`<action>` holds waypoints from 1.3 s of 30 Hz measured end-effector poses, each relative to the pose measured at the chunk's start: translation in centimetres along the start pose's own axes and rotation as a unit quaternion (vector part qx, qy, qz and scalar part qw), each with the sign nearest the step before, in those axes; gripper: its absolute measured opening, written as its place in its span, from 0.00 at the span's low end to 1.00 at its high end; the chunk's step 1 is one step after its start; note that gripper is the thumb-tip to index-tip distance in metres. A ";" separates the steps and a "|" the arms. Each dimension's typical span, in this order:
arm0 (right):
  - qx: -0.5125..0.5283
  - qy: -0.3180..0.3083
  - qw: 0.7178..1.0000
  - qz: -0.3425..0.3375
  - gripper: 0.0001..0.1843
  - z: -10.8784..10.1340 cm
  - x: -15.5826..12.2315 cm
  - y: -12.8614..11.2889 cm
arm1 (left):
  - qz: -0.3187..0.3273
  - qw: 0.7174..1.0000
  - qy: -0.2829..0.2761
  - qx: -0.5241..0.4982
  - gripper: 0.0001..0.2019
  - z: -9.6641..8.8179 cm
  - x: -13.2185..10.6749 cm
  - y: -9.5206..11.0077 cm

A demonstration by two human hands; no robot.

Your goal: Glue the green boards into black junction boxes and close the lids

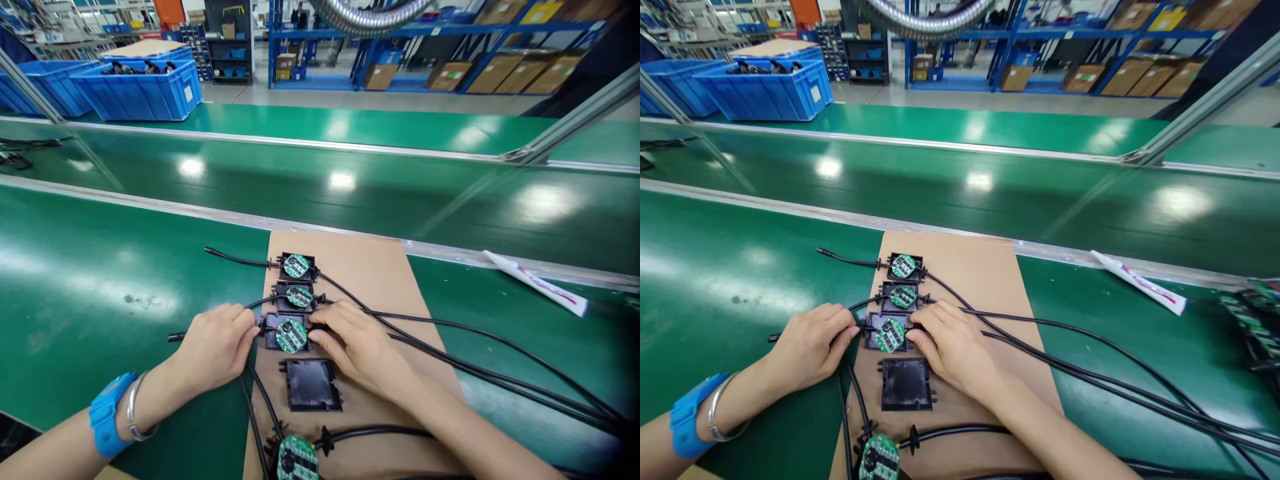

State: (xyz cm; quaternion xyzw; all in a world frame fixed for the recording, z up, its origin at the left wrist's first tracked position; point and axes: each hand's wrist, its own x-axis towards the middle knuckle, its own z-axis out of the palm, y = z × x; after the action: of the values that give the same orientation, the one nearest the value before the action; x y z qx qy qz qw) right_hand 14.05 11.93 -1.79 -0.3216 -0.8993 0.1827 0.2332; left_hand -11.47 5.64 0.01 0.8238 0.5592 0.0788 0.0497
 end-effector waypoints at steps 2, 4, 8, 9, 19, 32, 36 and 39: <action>-0.010 0.007 1.000 -0.016 0.10 0.1 0.0 -0.1 | 0.010 0.999 0.010 0.031 0.12 -0.2 -0.1 -0.1; -0.029 0.010 0.999 -0.020 0.12 -0.5 -0.4 -0.8 | 0.017 0.998 0.020 0.055 0.10 -0.6 -0.4 0.1; 0.003 -0.024 1.000 -0.012 0.07 -2.4 -2.4 -4.6 | 0.093 0.993 0.023 -0.069 0.09 -1.9 -1.6 1.5; 0.023 -0.050 0.998 0.000 0.06 -2.6 -3.0 -5.8 | 0.131 0.982 -0.018 -0.135 0.10 -2.1 -1.9 2.0; 0.064 -0.066 0.994 0.061 0.12 -0.5 -5.8 -10.3 | 0.164 0.931 -0.180 -0.273 0.15 -1.8 -3.0 3.8; 0.035 -0.112 0.987 0.107 0.08 -1.8 -6.0 -3.0 | 0.091 0.986 -0.051 -0.127 0.06 0.2 -2.6 3.3; -0.029 -0.040 0.998 0.041 0.14 -2.4 -6.2 -4.6 | 0.100 0.992 0.004 -0.082 0.09 -1.3 -3.1 3.6; 0.022 -0.083 0.996 -0.007 0.11 -3.0 -6.5 -6.8 | 0.190 0.965 -0.062 -0.169 0.11 -2.4 -3.8 3.4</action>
State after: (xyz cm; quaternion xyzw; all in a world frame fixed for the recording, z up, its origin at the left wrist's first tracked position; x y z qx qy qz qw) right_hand 16.81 3.24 1.97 -0.2939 -0.9135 0.2270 0.1664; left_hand -10.16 0.80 2.68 0.8978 0.3666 0.1291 0.2069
